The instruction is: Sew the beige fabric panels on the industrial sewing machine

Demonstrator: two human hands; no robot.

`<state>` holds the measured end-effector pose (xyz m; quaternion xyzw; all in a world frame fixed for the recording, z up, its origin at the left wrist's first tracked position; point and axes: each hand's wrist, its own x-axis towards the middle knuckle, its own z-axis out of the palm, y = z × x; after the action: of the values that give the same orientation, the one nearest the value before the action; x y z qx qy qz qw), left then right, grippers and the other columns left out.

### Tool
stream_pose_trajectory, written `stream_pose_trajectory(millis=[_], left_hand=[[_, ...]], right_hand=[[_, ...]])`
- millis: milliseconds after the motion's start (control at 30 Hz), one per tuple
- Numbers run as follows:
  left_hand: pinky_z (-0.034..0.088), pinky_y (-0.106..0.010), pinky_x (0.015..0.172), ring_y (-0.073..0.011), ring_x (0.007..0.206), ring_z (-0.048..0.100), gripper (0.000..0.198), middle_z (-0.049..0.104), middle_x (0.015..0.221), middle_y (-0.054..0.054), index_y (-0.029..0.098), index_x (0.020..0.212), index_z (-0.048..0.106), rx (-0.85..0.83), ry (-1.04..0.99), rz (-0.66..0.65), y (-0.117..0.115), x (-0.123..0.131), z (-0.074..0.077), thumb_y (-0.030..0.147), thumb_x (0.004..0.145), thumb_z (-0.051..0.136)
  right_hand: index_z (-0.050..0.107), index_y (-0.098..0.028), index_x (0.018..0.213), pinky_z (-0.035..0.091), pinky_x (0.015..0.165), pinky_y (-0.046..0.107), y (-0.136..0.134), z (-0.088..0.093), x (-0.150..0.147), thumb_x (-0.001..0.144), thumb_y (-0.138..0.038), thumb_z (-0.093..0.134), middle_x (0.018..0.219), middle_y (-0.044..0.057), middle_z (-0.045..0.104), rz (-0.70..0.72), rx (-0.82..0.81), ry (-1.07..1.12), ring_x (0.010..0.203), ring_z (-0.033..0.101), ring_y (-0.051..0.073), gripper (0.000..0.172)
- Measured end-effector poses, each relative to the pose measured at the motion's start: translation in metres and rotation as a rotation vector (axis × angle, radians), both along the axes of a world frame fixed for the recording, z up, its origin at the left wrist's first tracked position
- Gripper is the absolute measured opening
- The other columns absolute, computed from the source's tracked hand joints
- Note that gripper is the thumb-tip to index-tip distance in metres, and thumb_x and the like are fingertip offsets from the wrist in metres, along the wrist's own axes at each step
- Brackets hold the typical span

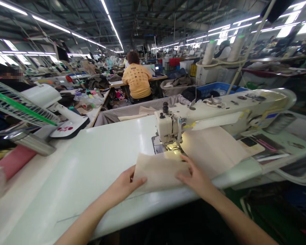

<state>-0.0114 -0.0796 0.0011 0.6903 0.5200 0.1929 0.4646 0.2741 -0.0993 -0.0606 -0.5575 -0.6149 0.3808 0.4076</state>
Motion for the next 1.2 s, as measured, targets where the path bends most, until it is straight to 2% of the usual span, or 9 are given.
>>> stream_pose_trajectory(millis=[67, 133, 200, 300, 367, 500, 667, 867, 1200], left_hand=[[0.055, -0.035, 0.076, -0.0275, 0.088, 0.069, 0.045, 0.075, 0.096, -0.008, 0.015, 0.103, 0.069, 0.011, 0.117, 0.095, 0.008, 0.007, -0.005, 0.055, 0.084, 0.06], [0.05, -0.032, 0.064, -0.0247, 0.071, 0.065, 0.041, 0.07, 0.076, -0.004, 0.016, 0.086, 0.068, 0.102, 0.272, 0.179, 0.011, 0.012, -0.012, 0.055, 0.083, 0.056], [0.045, -0.03, 0.059, -0.0221, 0.062, 0.061, 0.034, 0.064, 0.065, -0.001, 0.019, 0.078, 0.064, 0.181, 0.343, 0.212, 0.01, 0.015, -0.018, 0.051, 0.083, 0.052], [0.047, -0.031, 0.062, -0.0225, 0.067, 0.063, 0.031, 0.067, 0.073, -0.002, 0.02, 0.087, 0.064, 0.241, 0.305, 0.221, 0.001, 0.015, -0.024, 0.047, 0.084, 0.048], [0.049, -0.032, 0.064, -0.0238, 0.069, 0.064, 0.033, 0.069, 0.076, -0.003, 0.021, 0.088, 0.063, 0.253, 0.298, 0.242, -0.004, 0.014, -0.025, 0.05, 0.086, 0.047], [0.051, -0.035, 0.068, -0.0257, 0.069, 0.064, 0.035, 0.068, 0.073, -0.004, 0.023, 0.079, 0.058, 0.316, 0.34, 0.311, -0.009, 0.013, -0.028, 0.055, 0.086, 0.046], [0.051, -0.036, 0.068, -0.0259, 0.072, 0.065, 0.035, 0.069, 0.076, -0.006, 0.022, 0.084, 0.06, 0.342, 0.334, 0.324, -0.011, 0.013, -0.034, 0.052, 0.088, 0.042], [0.05, -0.035, 0.066, -0.0248, 0.066, 0.063, 0.033, 0.064, 0.068, -0.004, 0.023, 0.074, 0.056, 0.379, 0.386, 0.308, -0.011, 0.013, -0.036, 0.049, 0.088, 0.041], [0.051, -0.033, 0.064, -0.0232, 0.066, 0.064, 0.028, 0.064, 0.07, -0.004, 0.022, 0.078, 0.054, 0.357, 0.545, 0.239, -0.008, 0.014, -0.036, 0.042, 0.091, 0.039]], right_hand=[[0.038, -0.019, 0.147, 0.056, 0.082, 0.042, 0.005, -0.01, -0.007, 0.079, -0.033, 0.069, 0.098, 0.006, 0.073, -0.137, -0.028, 0.009, 0.087, 0.07, 0.025, 0.077], [0.028, -0.017, 0.151, 0.055, 0.081, 0.042, 0.005, -0.015, -0.011, 0.081, -0.037, 0.067, 0.09, 0.004, 0.072, -0.169, -0.029, 0.038, 0.082, 0.068, 0.024, 0.082], [0.036, -0.016, 0.144, 0.054, 0.078, 0.038, 0.003, -0.015, -0.011, 0.085, -0.04, 0.062, 0.089, 0.003, 0.071, -0.154, -0.017, 0.102, 0.078, 0.068, 0.022, 0.069], [0.06, -0.019, 0.114, 0.053, 0.073, 0.033, 0.002, -0.009, -0.008, 0.088, -0.041, 0.057, 0.087, 0.004, 0.07, -0.086, 0.013, 0.072, 0.075, 0.066, 0.02, 0.034], [0.068, -0.021, 0.098, 0.052, 0.072, 0.032, 0.004, -0.003, -0.008, 0.088, -0.038, 0.057, 0.084, 0.004, 0.07, -0.038, 0.021, -0.016, 0.074, 0.064, 0.019, 0.023], [0.071, -0.021, 0.092, 0.052, 0.078, 0.033, 0.01, -0.002, -0.015, 0.087, -0.032, 0.057, 0.088, 0.004, 0.074, -0.012, 0.023, -0.067, 0.078, 0.067, 0.02, 0.019], [0.072, -0.022, 0.093, 0.052, 0.083, 0.032, 0.015, -0.008, -0.02, 0.089, -0.027, 0.056, 0.096, 0.006, 0.076, -0.03, 0.103, -0.081, 0.089, 0.07, 0.022, 0.017], [0.072, -0.021, 0.09, 0.053, 0.078, 0.032, 0.019, -0.008, -0.02, 0.087, -0.022, 0.059, 0.092, 0.006, 0.075, -0.011, 0.102, -0.17, 0.084, 0.07, 0.022, 0.014], [0.072, -0.021, 0.089, 0.054, 0.079, 0.03, 0.021, -0.006, -0.02, 0.088, -0.018, 0.06, 0.09, 0.004, 0.075, -0.021, 0.098, -0.224, 0.081, 0.07, 0.02, 0.013]])
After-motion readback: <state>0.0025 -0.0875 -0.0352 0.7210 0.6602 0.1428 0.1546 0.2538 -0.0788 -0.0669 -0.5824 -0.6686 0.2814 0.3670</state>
